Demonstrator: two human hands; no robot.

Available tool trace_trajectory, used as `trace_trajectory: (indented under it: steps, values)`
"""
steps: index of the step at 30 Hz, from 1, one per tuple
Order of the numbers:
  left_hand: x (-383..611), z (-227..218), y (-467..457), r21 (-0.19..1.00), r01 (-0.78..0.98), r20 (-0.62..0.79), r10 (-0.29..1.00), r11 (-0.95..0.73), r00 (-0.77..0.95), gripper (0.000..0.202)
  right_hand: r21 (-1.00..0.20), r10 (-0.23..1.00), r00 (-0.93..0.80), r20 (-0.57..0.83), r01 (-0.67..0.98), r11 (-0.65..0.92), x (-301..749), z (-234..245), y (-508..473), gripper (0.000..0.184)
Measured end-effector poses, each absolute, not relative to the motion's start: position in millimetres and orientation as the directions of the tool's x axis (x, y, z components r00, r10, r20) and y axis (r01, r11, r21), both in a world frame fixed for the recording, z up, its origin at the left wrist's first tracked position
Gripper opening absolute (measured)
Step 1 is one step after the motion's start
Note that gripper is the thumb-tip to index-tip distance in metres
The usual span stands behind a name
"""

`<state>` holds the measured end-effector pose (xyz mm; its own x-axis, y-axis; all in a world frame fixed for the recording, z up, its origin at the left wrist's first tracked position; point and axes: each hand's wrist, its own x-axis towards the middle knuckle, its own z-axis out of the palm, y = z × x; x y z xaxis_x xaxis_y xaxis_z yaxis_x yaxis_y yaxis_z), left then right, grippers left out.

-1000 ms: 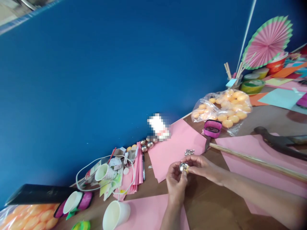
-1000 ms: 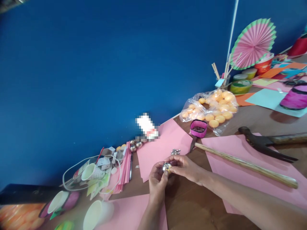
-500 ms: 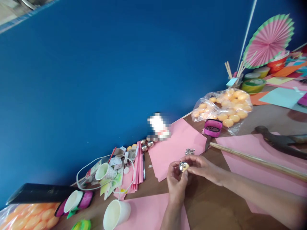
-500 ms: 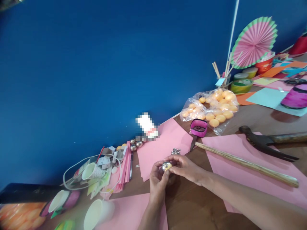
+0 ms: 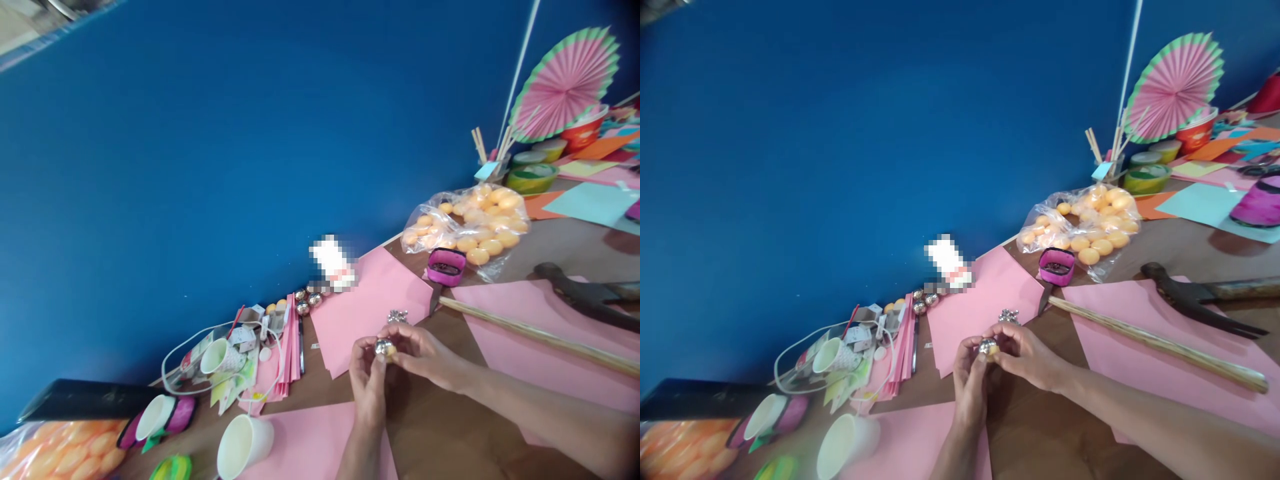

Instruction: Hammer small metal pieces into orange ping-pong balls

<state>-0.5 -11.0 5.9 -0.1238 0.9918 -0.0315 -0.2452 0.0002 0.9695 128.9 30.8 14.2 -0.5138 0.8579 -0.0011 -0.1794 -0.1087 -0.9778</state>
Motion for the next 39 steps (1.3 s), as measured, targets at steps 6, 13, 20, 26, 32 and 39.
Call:
trace_trajectory:
  steps: [6, 13, 20, 26, 32, 39]
  values:
    - [-1.1, 1.2, -9.1, 0.945, -0.324, -0.094, 0.982, 0.037, -0.161, 0.022, -0.995, 0.859, -0.503, 0.091, -0.072, 0.063, 129.8, 15.5, 28.6, 0.028]
    - [-0.6, 0.6, -7.6, 0.958, -0.282, -0.116, 0.970, 0.052, -0.215, 0.029, -0.992, 0.865, -0.488, 0.115, -0.008, 0.128, 131.6, 15.8, 30.2, 0.028]
    - [0.3, 8.2, -9.8, 0.959, -0.279, -0.081, 0.988, 0.043, -0.129, 0.026, -0.981, 0.879, -0.477, 0.000, -0.172, -0.094, 128.7, 10.6, 33.0, 0.030]
    - [1.3, 9.5, -8.9, 0.968, -0.253, -0.007, 0.997, -0.013, -0.076, 0.028, -0.971, 0.878, -0.475, -0.056, -0.180, -0.159, 131.8, 21.6, 35.3, 0.025]
    - [0.5, 7.0, -8.0, 0.982, -0.187, 0.009, 0.997, -0.025, -0.081, 0.028, -0.985, 0.899, -0.439, -0.005, -0.155, -0.081, 132.2, 17.1, 34.7, 0.022]
    - [-1.9, 2.0, -8.0, 0.979, -0.202, -0.028, 0.993, 0.004, -0.118, 0.027, -0.998, 0.895, -0.444, 0.049, -0.067, 0.021, 138.3, 14.6, 38.5, 0.026]
